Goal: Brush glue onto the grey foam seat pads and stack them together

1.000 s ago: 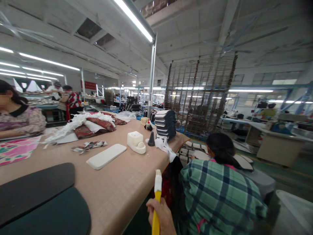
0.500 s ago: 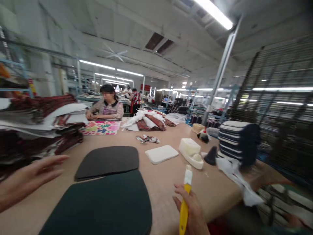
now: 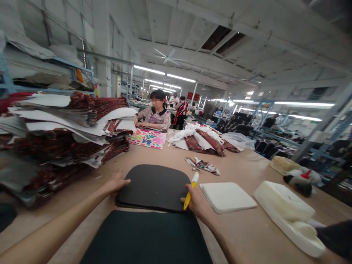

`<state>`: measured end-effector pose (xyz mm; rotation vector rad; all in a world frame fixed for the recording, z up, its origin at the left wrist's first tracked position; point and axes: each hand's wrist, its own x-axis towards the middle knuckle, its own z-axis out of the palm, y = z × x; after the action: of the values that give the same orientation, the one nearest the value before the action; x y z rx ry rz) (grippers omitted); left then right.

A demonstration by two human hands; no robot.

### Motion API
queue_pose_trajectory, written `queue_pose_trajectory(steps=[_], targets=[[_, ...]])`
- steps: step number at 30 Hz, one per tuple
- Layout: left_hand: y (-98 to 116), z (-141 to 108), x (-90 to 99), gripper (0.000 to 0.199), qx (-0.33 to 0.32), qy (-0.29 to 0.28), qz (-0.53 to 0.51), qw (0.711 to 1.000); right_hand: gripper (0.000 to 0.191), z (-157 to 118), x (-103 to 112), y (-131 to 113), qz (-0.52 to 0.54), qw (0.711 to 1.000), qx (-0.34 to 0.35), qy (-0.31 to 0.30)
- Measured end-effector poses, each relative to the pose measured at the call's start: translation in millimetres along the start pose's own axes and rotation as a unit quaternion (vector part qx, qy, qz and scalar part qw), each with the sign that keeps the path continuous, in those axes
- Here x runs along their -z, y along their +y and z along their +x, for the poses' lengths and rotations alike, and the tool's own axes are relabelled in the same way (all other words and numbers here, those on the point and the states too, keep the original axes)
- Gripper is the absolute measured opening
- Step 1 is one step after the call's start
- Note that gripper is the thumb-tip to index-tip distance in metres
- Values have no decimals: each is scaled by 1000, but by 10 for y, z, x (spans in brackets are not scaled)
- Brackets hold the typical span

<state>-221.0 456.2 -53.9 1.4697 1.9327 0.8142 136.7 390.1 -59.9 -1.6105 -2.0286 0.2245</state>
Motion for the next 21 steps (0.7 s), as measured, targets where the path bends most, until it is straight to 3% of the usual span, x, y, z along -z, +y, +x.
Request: queue_pose_trajectory(steps=[2,5,8,11,14,16,18,21], targets=[[35,38,-35,67,36,-19,-39,998,39,55,-104,60,-5,1000,-3,-10],[119,7,-70,63,65,-95,-132,985,47,40,-171,139,-6,1000,-17,-16],[242,-116,-56,69,41,-153,-240,958,57,29,-184,170,-11,999,-33,-10],[386,-279,46,75,-14,-177,-330,927,67,116,-153,175,57,995,-62,54],[528,-414,205,66,-87,-219,-409,881,72,286,-57,175,300,944,-77,115],[602,-459,313,61,-124,-231,-428,865,70,393,32,173,420,900,-68,100],[630,-458,401,59,-144,-217,-419,870,62,456,121,171,457,882,-63,92],[526,-375,441,63,-179,-162,-369,898,58,457,210,163,460,879,-49,114]])
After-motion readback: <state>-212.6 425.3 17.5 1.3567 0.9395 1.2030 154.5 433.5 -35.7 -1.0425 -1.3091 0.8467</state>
